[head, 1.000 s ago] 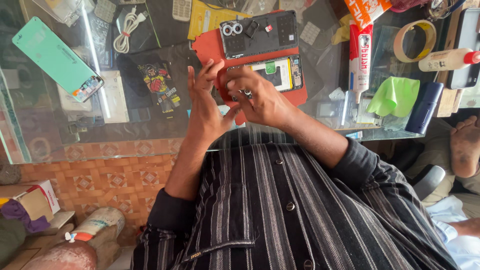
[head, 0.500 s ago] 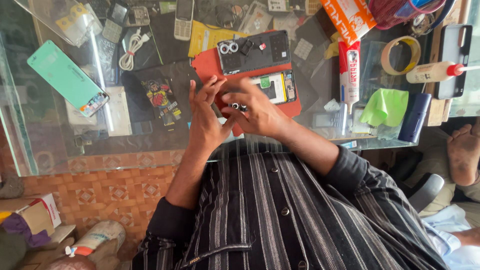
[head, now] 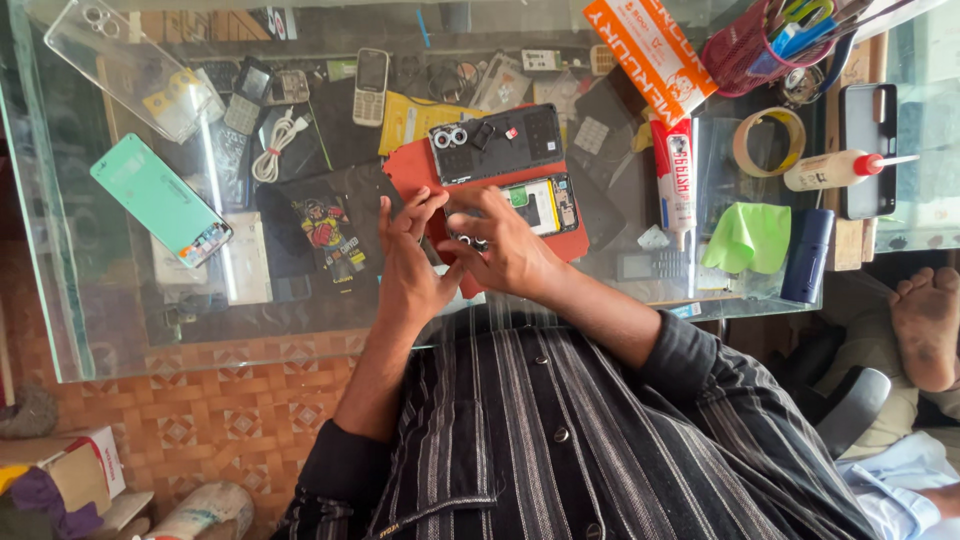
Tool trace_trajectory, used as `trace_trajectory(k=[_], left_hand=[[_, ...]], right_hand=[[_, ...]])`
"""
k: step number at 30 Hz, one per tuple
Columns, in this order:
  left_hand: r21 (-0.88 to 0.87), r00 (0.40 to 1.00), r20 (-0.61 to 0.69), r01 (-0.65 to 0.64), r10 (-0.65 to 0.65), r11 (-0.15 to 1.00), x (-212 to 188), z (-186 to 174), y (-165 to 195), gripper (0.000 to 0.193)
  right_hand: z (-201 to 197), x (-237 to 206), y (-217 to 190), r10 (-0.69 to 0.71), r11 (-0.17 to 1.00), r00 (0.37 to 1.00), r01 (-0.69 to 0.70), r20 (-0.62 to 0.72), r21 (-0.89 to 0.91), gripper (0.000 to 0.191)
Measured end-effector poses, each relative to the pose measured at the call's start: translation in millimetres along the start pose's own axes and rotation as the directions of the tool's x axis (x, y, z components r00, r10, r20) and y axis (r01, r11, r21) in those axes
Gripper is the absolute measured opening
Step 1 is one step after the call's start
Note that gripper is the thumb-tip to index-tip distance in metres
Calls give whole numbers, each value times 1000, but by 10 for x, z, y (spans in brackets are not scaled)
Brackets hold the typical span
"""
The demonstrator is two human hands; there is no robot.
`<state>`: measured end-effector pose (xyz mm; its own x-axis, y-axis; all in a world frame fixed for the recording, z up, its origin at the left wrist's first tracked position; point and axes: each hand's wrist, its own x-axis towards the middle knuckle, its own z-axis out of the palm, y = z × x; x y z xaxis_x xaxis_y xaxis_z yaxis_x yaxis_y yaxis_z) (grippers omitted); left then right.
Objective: The person repairs a disassembled smartphone at a glass workbench. They first handle small components by hand, then use a blue-handled screwdriver to repeatedly unscrew screws from the phone's internal frame, repositioning the phone in their left hand to reach different screws.
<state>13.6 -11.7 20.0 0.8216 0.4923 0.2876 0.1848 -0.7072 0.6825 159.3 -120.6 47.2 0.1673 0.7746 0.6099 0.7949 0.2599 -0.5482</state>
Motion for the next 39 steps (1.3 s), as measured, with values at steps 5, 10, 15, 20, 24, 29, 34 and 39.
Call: trace_trajectory(k=[5,10,15,20,24,29,34,39], left_hand=[[-59,990,-89,-114,109,992,-6,-3,25,82],[-57,991,-89,-106,101,993,-24,-25,20,83],[-49,994,-70,-87,83,995,-51,-34,30,83],[-88,992,-69,-109,103,990,-53,-63,82,81],[-381,977,-196,-157,87,911,52,-168,109,68],[-113,978,-187,-114,91,987,482,-194,180,32],[26,985,-61,-159,160,987,1097,-91,310,32],[132,987,-33,-153,158,979,1317,-25,386,17]], right_hand=[[29,-6,3,46,995,999,-44,-11,85,69],[25,14,-59,-37,986,998,30,41,163,68],[73,-56,-68,211,976,976,-213,48,36,55],[102,-36,-85,159,985,987,-158,-8,69,45],[-173,76,-69,307,934,946,-278,-107,225,51],[-1130,-80,180,493,682,858,-484,-144,-548,52],[-1228,-196,353,506,550,855,-420,-112,-722,37],[-1011,76,410,378,842,921,-383,-91,-381,16]])
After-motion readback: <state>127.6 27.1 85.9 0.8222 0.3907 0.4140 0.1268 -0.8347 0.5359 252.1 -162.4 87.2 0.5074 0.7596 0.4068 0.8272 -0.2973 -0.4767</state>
